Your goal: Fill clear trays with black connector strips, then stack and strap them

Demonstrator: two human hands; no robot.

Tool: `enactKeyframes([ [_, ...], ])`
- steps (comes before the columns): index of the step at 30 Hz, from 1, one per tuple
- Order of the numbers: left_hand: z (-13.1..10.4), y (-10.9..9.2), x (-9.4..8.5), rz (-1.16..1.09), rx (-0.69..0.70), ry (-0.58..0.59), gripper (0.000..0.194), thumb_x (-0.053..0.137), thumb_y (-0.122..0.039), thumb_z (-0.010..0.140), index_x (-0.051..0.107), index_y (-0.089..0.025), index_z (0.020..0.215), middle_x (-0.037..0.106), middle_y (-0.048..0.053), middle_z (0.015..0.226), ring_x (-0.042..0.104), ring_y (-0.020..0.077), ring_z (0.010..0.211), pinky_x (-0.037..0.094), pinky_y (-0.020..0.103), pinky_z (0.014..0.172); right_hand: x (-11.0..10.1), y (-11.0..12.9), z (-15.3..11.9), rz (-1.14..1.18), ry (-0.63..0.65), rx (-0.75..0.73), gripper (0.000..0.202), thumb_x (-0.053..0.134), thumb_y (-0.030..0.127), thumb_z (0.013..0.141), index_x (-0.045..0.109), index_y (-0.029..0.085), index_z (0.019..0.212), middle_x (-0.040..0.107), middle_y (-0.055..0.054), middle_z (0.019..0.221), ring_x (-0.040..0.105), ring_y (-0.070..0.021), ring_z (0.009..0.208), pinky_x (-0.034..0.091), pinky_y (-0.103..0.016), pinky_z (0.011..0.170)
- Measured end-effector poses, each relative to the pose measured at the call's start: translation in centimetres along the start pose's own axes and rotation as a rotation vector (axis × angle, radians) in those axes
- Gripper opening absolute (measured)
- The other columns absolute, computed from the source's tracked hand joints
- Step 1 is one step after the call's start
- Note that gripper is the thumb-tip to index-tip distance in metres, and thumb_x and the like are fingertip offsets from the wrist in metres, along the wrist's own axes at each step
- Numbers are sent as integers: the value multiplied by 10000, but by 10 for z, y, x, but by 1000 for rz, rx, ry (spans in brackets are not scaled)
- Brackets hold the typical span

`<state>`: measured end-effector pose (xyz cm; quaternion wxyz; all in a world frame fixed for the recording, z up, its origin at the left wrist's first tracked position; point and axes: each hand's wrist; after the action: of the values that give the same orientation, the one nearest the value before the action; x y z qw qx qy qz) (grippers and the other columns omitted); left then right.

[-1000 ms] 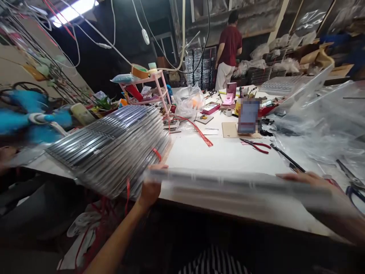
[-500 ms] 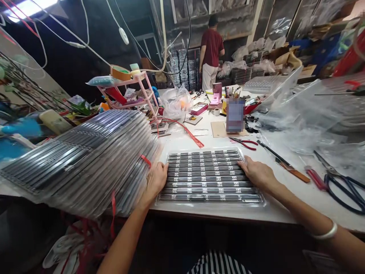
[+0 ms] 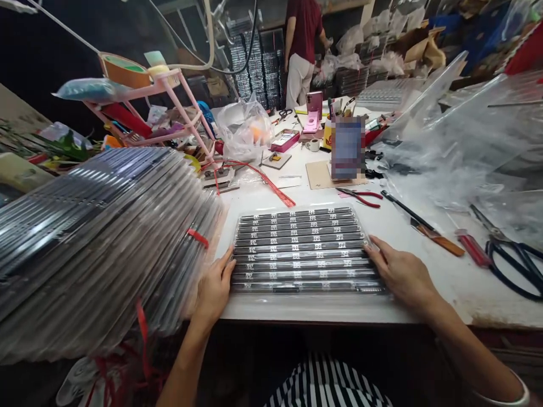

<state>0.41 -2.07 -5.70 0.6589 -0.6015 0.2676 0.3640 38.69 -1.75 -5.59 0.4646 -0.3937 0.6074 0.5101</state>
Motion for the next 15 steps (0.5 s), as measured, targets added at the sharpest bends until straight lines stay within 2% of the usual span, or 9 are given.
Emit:
enactKeyframes([
  [2, -3, 3, -3, -105, 25, 1, 474, 420, -418, 909, 537, -169, 1295, 611, 101, 1245, 543, 225, 1165, 401, 377, 1009, -1, -3, 0, 80, -28, -50, 584, 249, 524, 929, 551, 165, 1277, 692, -111, 905, 649, -302, 830, 483, -403, 715],
  [5, -13, 6, -6, -160, 41, -22, 436, 445, -401, 903, 584, -169, 1244, 650, 85, 1081, 579, 197, 1037, 440, 332, 932, -2, -6, -2, 140, -67, -144, 623, 239, 565, 917, 573, 135, 1219, 641, -130, 992, 622, -297, 870, 482, -411, 744],
  [8, -20, 4, -4, -144, 65, -45, 420, 423, -369, 919, 579, -162, 1250, 596, 61, 922, 572, 166, 885, 460, 306, 841, -3, -3, -4, 182, -97, -178, 693, 256, 597, 897, 553, 63, 1226, 603, -172, 1038, 594, -314, 927, 480, -440, 804],
  [10, -23, 1, -3, -128, 85, -44, 423, 417, -360, 925, 557, -166, 1275, 546, 48, 884, 551, 159, 848, 461, 302, 817, -3, 1, -4, 251, -144, -200, 721, 289, 620, 876, 548, 48, 1230, 572, -196, 1163, 554, -328, 1055, 447, -459, 915],
  [13, -25, 0, -2, -137, 97, -36, 428, 436, -368, 921, 533, -196, 1301, 522, 43, 889, 538, 163, 850, 462, 312, 823, -8, 8, -6, 428, -224, -169, 687, 386, 665, 813, 598, 128, 1185, 537, -161, 1283, 487, -340, 1180, 420, -515, 966],
  [15, -25, 2, -2, -182, 77, -41, 422, 460, -391, 912, 551, -215, 1285, 545, 48, 920, 545, 169, 876, 457, 318, 838, -15, 13, -8, 678, -274, -64, 601, 536, 646, 741, 643, 195, 1123, 590, -117, 1231, 538, -325, 1120, 468, -517, 907],
])
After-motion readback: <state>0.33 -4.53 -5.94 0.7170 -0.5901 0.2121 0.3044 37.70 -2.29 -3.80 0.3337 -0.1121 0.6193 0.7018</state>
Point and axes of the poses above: each hand's wrist, its own z-axis towards the middle knuckle, its own x-axis out of the palm, y = z × x
